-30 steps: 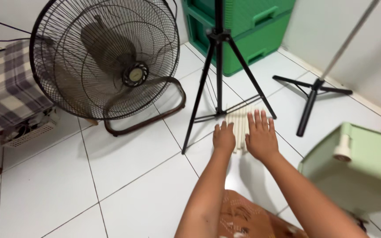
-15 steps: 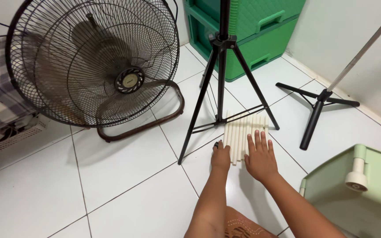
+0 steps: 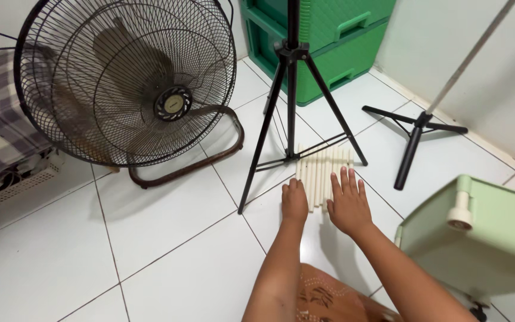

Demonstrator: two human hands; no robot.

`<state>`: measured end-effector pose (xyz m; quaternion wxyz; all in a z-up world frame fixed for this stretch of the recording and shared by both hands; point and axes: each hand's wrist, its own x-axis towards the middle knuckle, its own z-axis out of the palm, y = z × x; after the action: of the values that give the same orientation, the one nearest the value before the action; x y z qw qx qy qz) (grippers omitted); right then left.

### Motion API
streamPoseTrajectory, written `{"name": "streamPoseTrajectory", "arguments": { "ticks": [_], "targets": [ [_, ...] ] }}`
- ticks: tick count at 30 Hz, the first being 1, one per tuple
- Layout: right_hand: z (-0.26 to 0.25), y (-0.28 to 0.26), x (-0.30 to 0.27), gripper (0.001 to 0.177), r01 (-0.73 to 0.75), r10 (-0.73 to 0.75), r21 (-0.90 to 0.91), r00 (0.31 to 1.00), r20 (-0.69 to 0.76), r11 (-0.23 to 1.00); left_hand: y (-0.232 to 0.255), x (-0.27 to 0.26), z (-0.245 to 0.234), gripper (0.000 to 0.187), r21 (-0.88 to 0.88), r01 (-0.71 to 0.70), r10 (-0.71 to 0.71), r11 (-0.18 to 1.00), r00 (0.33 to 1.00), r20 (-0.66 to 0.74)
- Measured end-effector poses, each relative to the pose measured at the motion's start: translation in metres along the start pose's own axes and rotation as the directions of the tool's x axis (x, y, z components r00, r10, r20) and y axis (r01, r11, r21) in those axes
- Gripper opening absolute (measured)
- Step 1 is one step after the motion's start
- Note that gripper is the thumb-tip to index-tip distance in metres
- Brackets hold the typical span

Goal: The person assembles a two-tier plastic storage unit by attaching wheels and inserting vertical support rods into a green base tray, then placing a yellow top tray onto the rods.

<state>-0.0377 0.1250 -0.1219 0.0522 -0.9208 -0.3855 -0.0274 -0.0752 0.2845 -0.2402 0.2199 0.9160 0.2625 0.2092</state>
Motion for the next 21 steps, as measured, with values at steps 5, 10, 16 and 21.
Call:
{"name": "streamPoseTrajectory", "arguments": {
  "ticks": [5, 10, 16, 21],
  "targets": [
    [-0.023, -0.004, -0.022, 0.08, -0.003, 0.005, 0.027, 0.999, -0.05, 1.0, 0.049, -0.005, -0.04, 0.027, -0.165, -0.151, 0.114, 0.975, 0.97, -0.215],
    [-0.054, 0.01, -0.049, 0.063, 0.008, 0.061, 0.228, 0.954, -0.292, 0.974, 0.114, -0.011, -0.069, 0.024, -0.441, -0.284, 0.105, 0.852, 0.916, -0.388],
    [-0.107, 0.038, -0.078, 0.035, -0.094, 0.362, 0.659, 0.889, -0.282, 0.746, 0.186, -0.018, -0.098, 0.031, -0.936, 0.253, -0.004, 0.246, 0.965, 0.26],
    [-0.149, 0.066, -0.113, 0.033, -0.031, 0.473, 0.766, 0.802, -0.365, 0.643, 0.242, -0.037, -0.114, 0.034, -0.934, 0.333, 0.149, 0.13, 0.925, 0.351]
  ]
}}
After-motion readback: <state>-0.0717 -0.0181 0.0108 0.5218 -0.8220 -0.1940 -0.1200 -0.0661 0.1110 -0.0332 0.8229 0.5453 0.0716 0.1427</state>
